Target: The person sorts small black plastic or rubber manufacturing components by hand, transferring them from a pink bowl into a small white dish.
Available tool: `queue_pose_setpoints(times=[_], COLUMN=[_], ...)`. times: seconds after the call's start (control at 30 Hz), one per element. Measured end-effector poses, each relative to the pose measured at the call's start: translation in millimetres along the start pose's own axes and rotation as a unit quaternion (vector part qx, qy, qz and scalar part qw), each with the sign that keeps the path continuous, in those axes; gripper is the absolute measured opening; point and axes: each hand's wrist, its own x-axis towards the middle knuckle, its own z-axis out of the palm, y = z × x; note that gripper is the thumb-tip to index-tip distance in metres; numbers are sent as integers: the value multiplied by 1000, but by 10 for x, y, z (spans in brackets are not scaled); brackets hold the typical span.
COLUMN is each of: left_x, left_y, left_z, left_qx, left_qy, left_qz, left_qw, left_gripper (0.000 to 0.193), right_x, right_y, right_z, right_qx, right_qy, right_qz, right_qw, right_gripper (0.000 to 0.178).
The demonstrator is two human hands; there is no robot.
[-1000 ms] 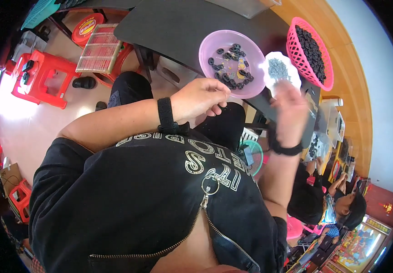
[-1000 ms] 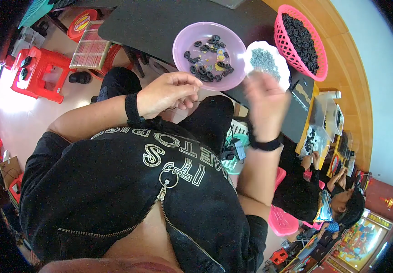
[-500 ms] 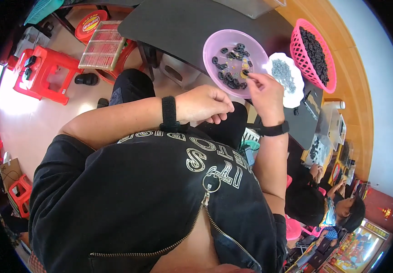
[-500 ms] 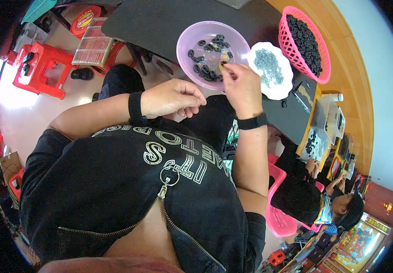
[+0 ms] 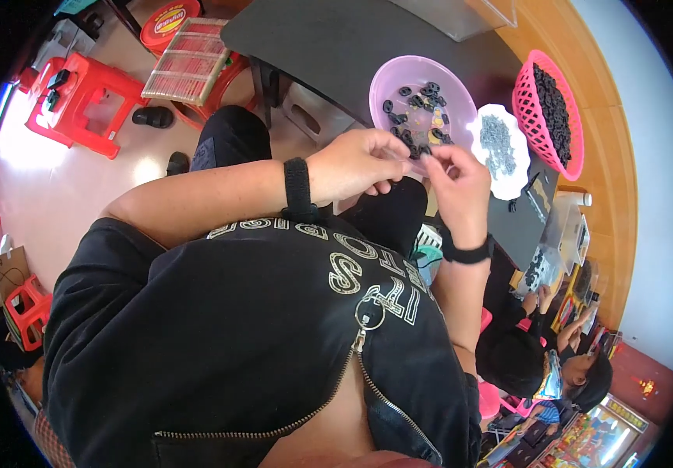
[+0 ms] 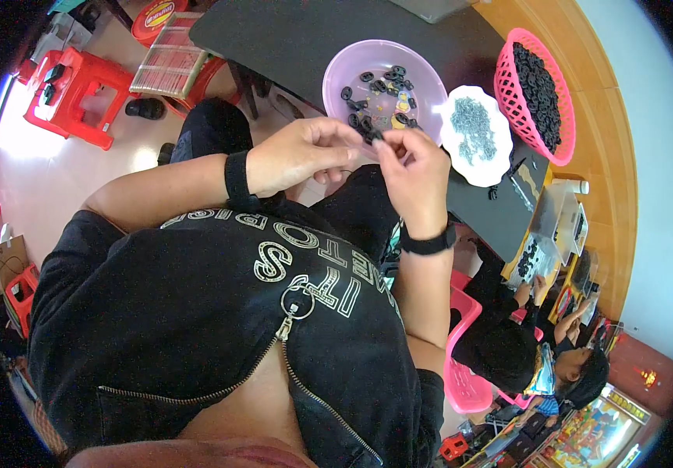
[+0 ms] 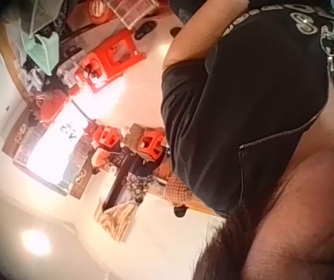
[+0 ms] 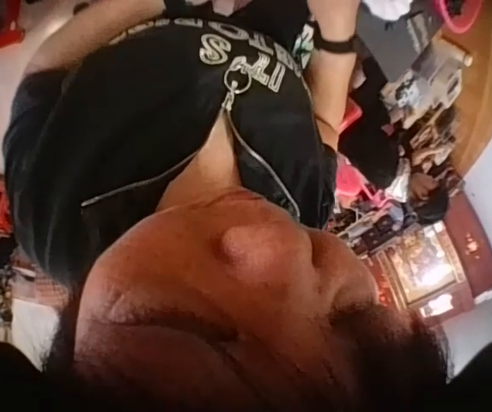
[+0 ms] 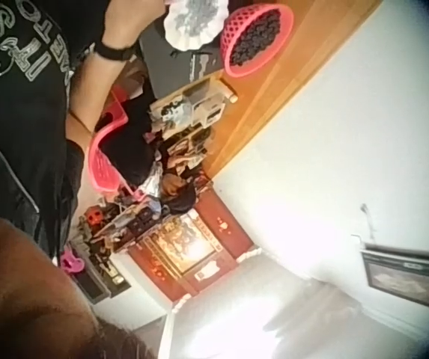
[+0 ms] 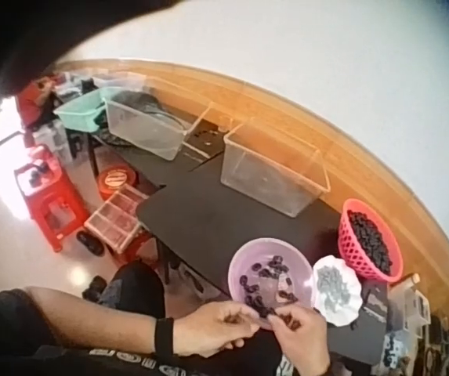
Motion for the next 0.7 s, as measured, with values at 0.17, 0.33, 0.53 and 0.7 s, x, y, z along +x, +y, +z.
queue_pose_setpoints(times=[0.17,0.33,0.53,0.7], left_x=[28,-2,8,-17], left_y=[11,51,29,39], left_z=[-7,46,61,20], left_qx=[19,-12,2,3], left_qy=[-50,-33,-42,-43], left_qz=[23,-1,-12,-10], left_qw=[998,999,999,999], left_gripper=[17,14,13,12], right_x=[-272,11,321,408], right_y=[-50,211,343,292], right_z=[13,-296,-296,-181], right_qx=[99,-55,-278,-323], right_qy=[-75,33,32,-46], right_qz=[36,25,-89,-48], right_qw=[992,998,956,944], right_gripper=[7,10,11,11])
